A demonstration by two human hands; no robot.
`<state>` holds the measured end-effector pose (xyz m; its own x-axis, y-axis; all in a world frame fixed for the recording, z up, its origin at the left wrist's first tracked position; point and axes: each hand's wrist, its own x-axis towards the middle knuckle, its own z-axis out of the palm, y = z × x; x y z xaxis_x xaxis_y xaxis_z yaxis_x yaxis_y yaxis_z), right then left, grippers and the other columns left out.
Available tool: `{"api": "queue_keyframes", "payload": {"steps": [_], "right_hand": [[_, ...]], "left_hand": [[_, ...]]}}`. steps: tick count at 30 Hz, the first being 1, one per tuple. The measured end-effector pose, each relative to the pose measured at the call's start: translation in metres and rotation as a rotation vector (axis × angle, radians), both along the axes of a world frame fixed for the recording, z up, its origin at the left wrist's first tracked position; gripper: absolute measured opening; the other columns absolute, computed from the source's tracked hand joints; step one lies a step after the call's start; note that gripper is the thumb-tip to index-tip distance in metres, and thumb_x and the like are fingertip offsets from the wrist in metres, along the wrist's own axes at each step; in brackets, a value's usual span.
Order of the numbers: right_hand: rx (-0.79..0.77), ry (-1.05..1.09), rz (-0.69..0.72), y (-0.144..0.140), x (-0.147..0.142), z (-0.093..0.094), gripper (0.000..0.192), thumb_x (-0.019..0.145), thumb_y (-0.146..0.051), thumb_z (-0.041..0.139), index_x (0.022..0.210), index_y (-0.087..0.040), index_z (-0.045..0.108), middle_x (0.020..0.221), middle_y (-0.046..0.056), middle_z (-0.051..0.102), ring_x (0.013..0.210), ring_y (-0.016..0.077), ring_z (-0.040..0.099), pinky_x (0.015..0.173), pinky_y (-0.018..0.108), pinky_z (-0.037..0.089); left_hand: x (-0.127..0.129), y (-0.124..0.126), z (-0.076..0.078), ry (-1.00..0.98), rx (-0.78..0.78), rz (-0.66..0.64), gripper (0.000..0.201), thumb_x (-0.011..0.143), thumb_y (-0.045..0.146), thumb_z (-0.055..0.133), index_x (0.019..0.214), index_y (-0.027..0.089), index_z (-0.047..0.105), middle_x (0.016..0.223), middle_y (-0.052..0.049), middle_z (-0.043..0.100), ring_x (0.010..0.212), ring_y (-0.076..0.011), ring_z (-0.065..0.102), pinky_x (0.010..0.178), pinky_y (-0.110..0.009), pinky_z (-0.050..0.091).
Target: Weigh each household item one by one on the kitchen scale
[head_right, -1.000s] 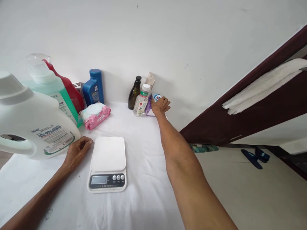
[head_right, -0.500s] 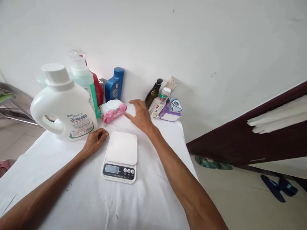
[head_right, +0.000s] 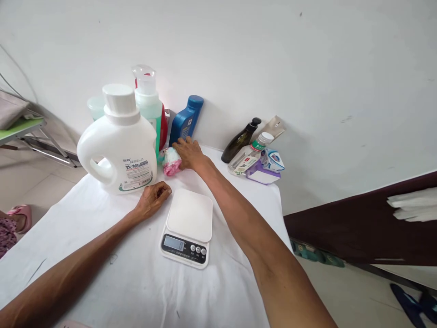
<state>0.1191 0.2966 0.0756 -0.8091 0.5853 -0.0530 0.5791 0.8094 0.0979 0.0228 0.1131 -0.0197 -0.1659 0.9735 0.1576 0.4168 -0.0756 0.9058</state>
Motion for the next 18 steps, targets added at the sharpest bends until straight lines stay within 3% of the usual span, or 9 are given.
{"api": "queue_keyframes", "payload": {"steps": [4,8,14,18], "right_hand": [[0.107,-0.065,-0.09,-0.009,0.008,0.009,0.075,0.067,-0.042,0.091,0.13,-0.012,0.062,0.137,0.023,0.056,0.126,0.0449,0.047,0.103,0.058,0.04],[0.128,-0.058,-0.182,-0.011,0.027,0.006,0.076,0.072,-0.064,0.081,0.122,-0.01,0.062,0.131,0.025,0.059,0.128,0.0461,0.046,0.104,0.058,0.039],[-0.241,0.104,-0.376,0.001,0.054,-0.016,0.098,0.066,-0.061,0.086,0.14,-0.013,0.044,0.124,0.021,0.066,0.109,0.0395,0.063,0.085,0.044,0.05],[-0.326,0.213,-0.423,0.012,0.06,-0.02,0.089,0.066,-0.061,0.086,0.135,-0.017,0.051,0.121,0.017,0.069,0.11,0.0376,0.064,0.087,0.042,0.049]], "left_hand": [[0.0,0.0,0.001,0.009,-0.004,0.007,0.019,0.09,0.029,0.052,0.076,0.018,0.059,0.064,0.002,0.053,0.061,-0.0122,0.045,0.062,-0.026,0.035],[0.0,0.0,0.0,0.001,-0.005,0.005,0.016,0.089,0.026,0.053,0.077,0.018,0.058,0.065,0.003,0.054,0.061,-0.0122,0.047,0.063,-0.026,0.036],[0.001,0.0,0.0,0.006,0.003,0.007,0.016,0.089,0.024,0.054,0.075,0.018,0.057,0.063,0.003,0.052,0.06,-0.0115,0.045,0.063,-0.026,0.035],[0.0,0.0,0.0,0.009,0.001,0.005,0.016,0.09,0.024,0.055,0.075,0.018,0.058,0.062,0.004,0.05,0.059,-0.0112,0.043,0.063,-0.026,0.035]]}}
